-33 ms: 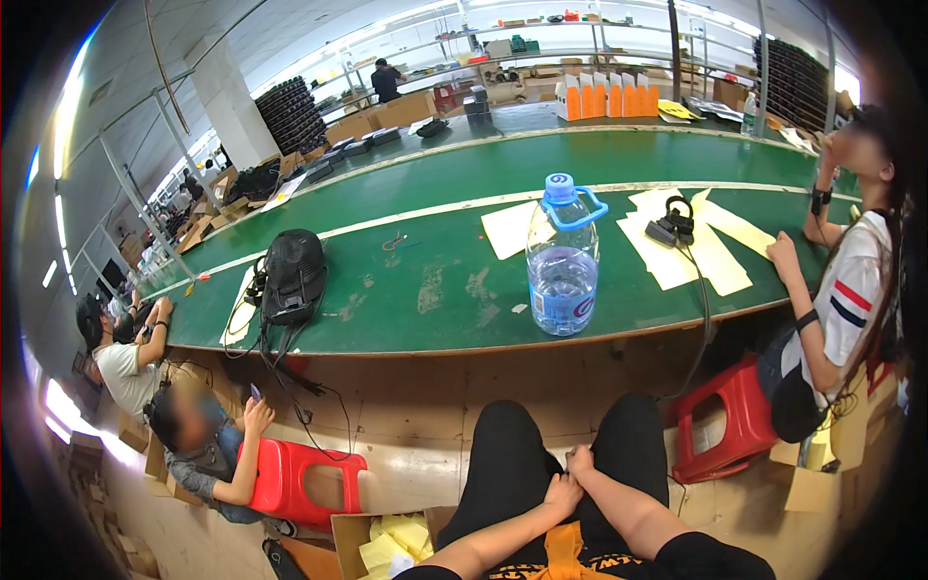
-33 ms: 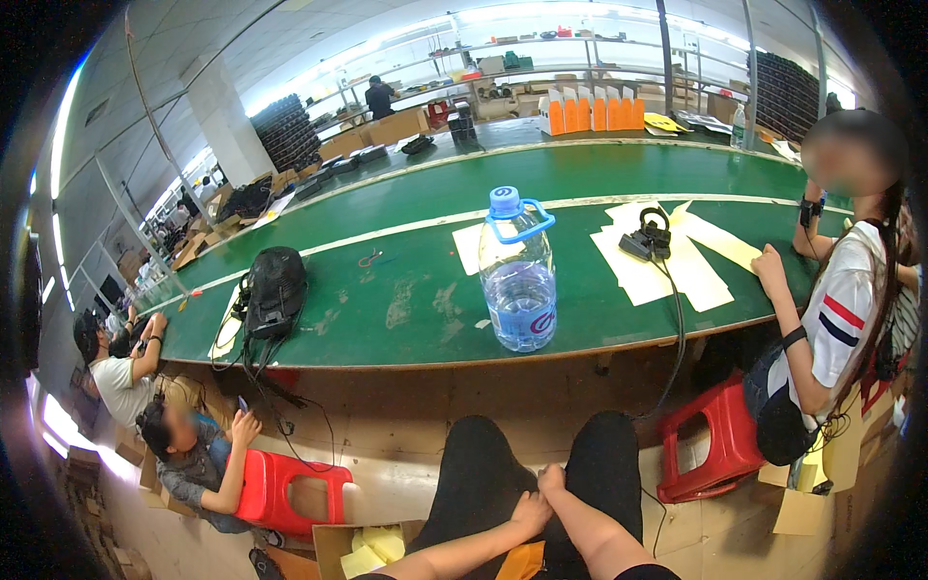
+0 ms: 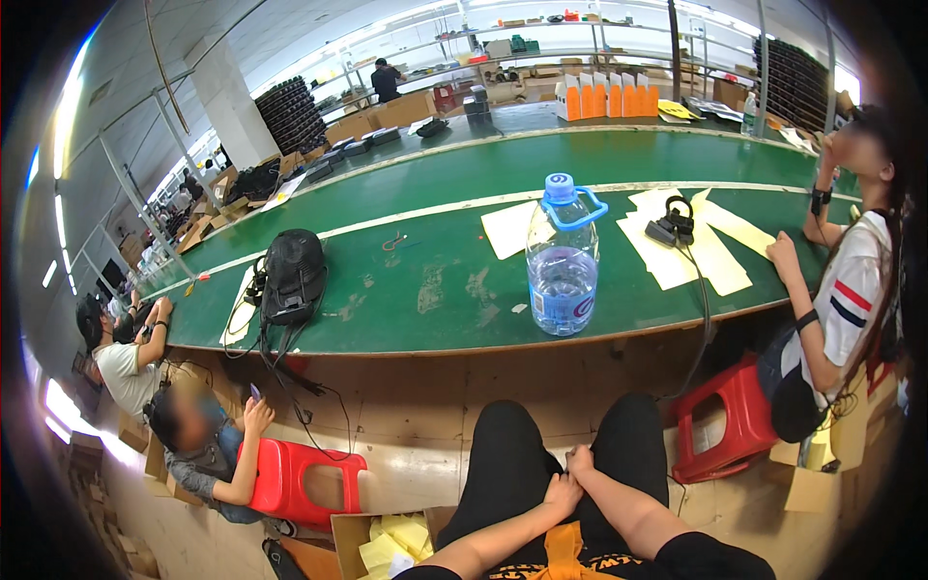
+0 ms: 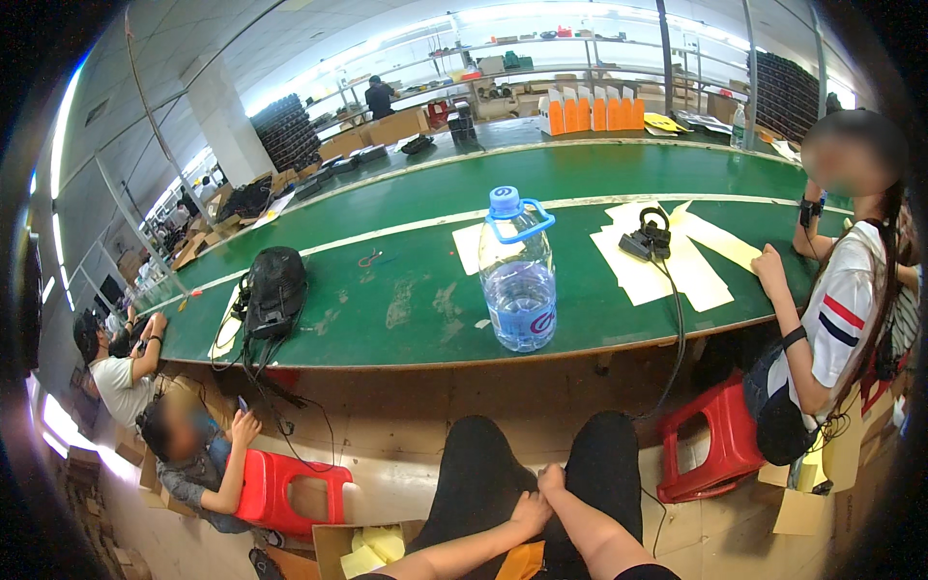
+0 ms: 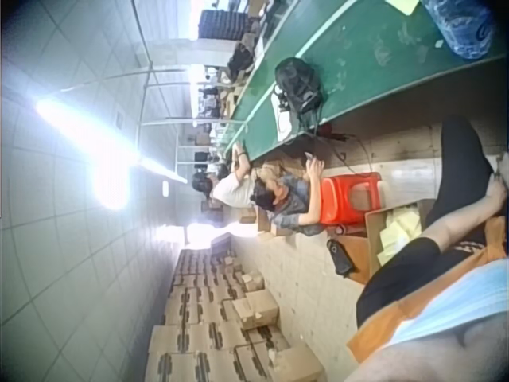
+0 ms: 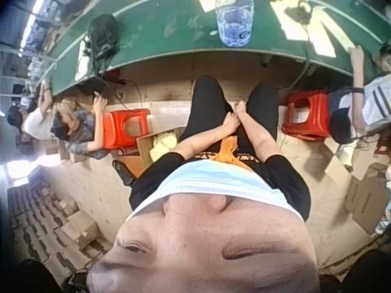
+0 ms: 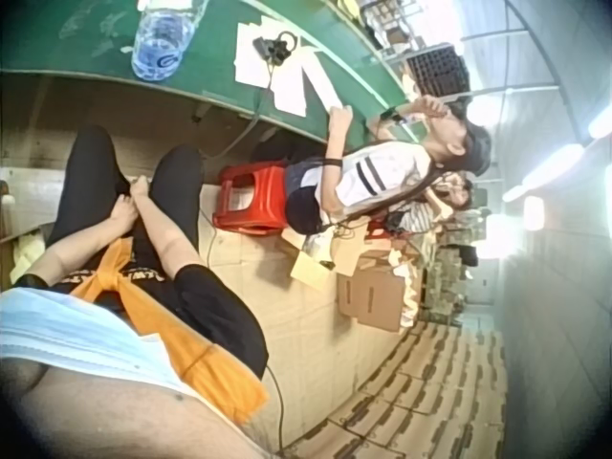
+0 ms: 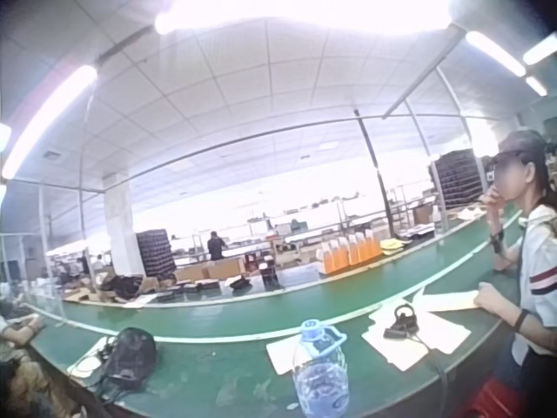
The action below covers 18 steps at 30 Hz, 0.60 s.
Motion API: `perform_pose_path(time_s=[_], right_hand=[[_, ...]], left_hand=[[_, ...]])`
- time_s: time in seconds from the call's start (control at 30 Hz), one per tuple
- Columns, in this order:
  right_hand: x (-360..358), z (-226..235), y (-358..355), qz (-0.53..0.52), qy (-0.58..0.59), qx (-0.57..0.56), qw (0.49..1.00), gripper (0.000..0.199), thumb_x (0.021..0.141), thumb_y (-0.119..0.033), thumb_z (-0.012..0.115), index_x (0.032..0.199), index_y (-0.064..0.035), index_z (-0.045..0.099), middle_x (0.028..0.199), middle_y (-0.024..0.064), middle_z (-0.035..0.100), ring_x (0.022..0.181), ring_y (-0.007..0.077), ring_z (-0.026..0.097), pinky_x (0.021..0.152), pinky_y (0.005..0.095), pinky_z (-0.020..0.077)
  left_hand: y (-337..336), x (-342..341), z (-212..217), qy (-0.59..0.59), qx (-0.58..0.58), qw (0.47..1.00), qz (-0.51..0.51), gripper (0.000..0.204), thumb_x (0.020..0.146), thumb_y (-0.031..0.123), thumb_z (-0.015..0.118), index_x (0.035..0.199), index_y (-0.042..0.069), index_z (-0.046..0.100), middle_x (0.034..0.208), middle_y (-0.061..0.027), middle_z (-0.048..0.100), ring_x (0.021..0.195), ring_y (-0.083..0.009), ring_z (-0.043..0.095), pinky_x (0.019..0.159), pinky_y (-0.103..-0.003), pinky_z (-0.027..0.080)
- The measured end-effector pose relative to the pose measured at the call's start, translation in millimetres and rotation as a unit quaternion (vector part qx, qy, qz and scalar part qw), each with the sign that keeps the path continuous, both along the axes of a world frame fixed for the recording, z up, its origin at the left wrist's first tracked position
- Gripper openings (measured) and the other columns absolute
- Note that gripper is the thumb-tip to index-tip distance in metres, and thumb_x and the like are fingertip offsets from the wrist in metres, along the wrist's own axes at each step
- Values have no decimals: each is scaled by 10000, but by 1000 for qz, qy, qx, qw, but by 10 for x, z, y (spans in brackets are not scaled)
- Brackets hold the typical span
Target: Assemble electronic components by attaching straps or mounts.
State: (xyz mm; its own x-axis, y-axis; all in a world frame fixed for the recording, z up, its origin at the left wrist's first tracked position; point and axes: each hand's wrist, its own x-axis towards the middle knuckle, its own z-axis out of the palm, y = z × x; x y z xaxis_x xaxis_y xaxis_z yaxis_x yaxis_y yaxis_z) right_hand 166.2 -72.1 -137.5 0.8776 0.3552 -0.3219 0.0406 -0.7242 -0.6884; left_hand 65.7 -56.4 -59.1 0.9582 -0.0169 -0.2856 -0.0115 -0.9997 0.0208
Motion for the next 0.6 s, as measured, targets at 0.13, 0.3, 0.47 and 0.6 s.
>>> perform_pose_path(time_s=[0.13, 0.3, 0.47, 0.6], right_hand=[[26, 45, 5, -16, 27, -18, 999, 154, 657, -129, 583, 649, 24, 573, 681, 208, 560, 686, 298, 575, 623, 354, 445], [65, -154, -25, -19, 54, -23, 998, 170, 657, -150, 610, 682, 15, 575, 701, 193, 569, 692, 272, 580, 643, 338, 443], [-13, -150, 24, -41, 26, 5, 999, 177, 669, -155, 594, 665, 20, 563, 669, 186, 567, 664, 278, 579, 609, 349, 439], [1, -138, 1, -30, 6, 5, 1000, 188, 669, -161, 590, 659, 24, 556, 656, 190, 563, 650, 288, 576, 604, 351, 441]], left_hand=[[-11, 2, 17, -22, 25, 999, -11, 193, 726, 142, 444, 856, 120, 586, 875, -46, 512, 779, -157, 495, 662, -313, 332], [-35, 8, 61, -29, 24, 999, -19, 189, 725, 140, 448, 852, 111, 585, 869, -51, 512, 778, -159, 495, 661, -311, 331], [-6, -21, 37, -30, 19, 999, -1, 198, 724, 144, 451, 864, 111, 587, 879, -54, 522, 792, -159, 495, 667, -311, 329], [1, 10, 51, -1, 0, 1000, -6, 202, 711, 137, 456, 869, 69, 562, 885, -88, 522, 811, -186, 507, 649, -313, 353]])
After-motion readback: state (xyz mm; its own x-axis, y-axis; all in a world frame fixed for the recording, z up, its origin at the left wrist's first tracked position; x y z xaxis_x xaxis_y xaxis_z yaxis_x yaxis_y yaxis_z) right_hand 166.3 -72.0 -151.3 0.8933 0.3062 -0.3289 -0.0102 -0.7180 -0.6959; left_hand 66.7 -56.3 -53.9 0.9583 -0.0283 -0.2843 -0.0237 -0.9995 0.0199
